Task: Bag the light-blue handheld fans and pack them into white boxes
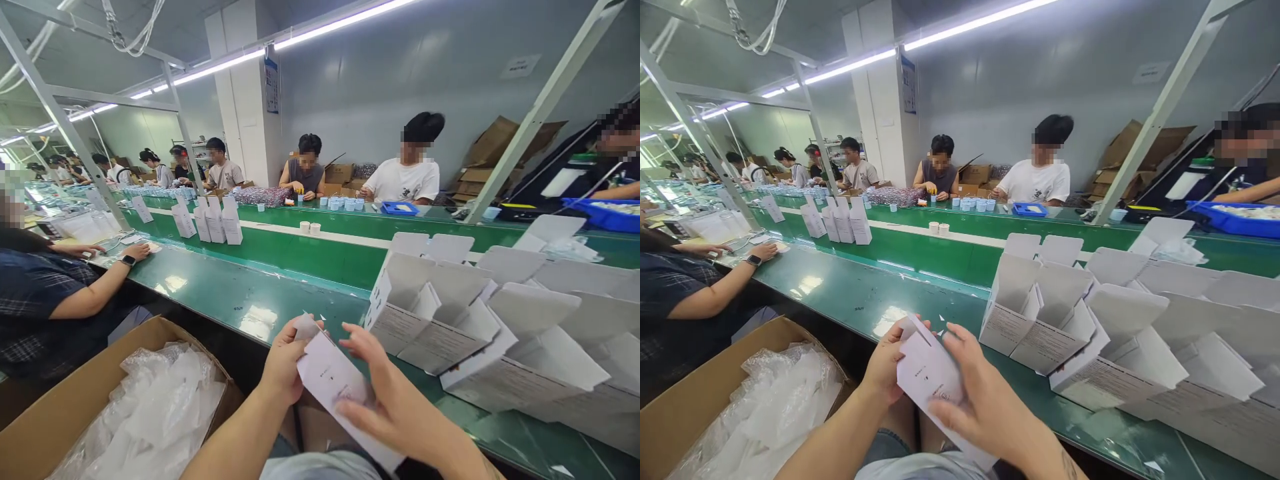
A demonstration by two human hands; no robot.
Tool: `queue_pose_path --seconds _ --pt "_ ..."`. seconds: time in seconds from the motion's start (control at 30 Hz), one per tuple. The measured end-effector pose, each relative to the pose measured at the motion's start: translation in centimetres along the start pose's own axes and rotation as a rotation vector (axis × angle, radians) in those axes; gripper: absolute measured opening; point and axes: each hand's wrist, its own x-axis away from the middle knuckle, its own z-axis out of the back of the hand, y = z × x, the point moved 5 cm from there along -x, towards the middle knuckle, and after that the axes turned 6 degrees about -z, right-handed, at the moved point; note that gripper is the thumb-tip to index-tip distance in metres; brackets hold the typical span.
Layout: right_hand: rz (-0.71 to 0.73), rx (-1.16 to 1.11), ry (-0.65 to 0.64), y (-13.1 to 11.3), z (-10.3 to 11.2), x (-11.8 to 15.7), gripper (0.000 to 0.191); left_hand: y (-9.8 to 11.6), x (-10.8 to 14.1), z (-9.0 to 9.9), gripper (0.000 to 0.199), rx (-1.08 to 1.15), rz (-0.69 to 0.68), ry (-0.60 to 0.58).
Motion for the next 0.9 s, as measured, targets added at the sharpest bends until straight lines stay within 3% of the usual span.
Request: queue_pose_path --seconds 0.1,0.23,0.37,0.47,0.53,0.63,0.77,0.9 --pt "0.107 0.305 0.111 -3.1 0.1 0.3 0.083 -0.1 0.9 -0.5 0.040 -0.019 -0.082 0.039" --pt "0.081 0.124 0.203 -4.4 1.2 -0.2 0.056 0.5 1.7 -1.2 0.026 -0.044 -0.137 -0.122" --pt "0.007 -0.168 0.075 -3.6 2.0 -0.5 0.041 0.5 1.4 -1.2 0.028 0.064 -0.004 -0.325" --pt "-0.051 -0.343 -0.080 -2.2 2.0 -0.6 0.046 0.0 1.4 -1.1 0.057 0.038 0.090 -0.466" --pt "-0.076 -0.443 -0.157 -1.2 1.9 -0.7 0.046 -0.1 1.6 -1.1 0.056 -0.054 0.077 -0.514" --pt "-0.067 -0.471 -0.196 -0.2 2.3 -0.7 0.050 -0.1 2.1 -1.2 0.048 -0.134 0.046 -0.522" --pt "-0.064 -0.390 -0.240 -0.6 3.0 -0.8 0.077 -0.5 3.2 -1.2 0.059 -0.004 0.098 -0.458" --pt "-0.005 -0.269 -0.324 -1.9 3.4 -1.3 0.067 -1.4 4.1 -0.6 0.057 0.064 0.163 -0.374"
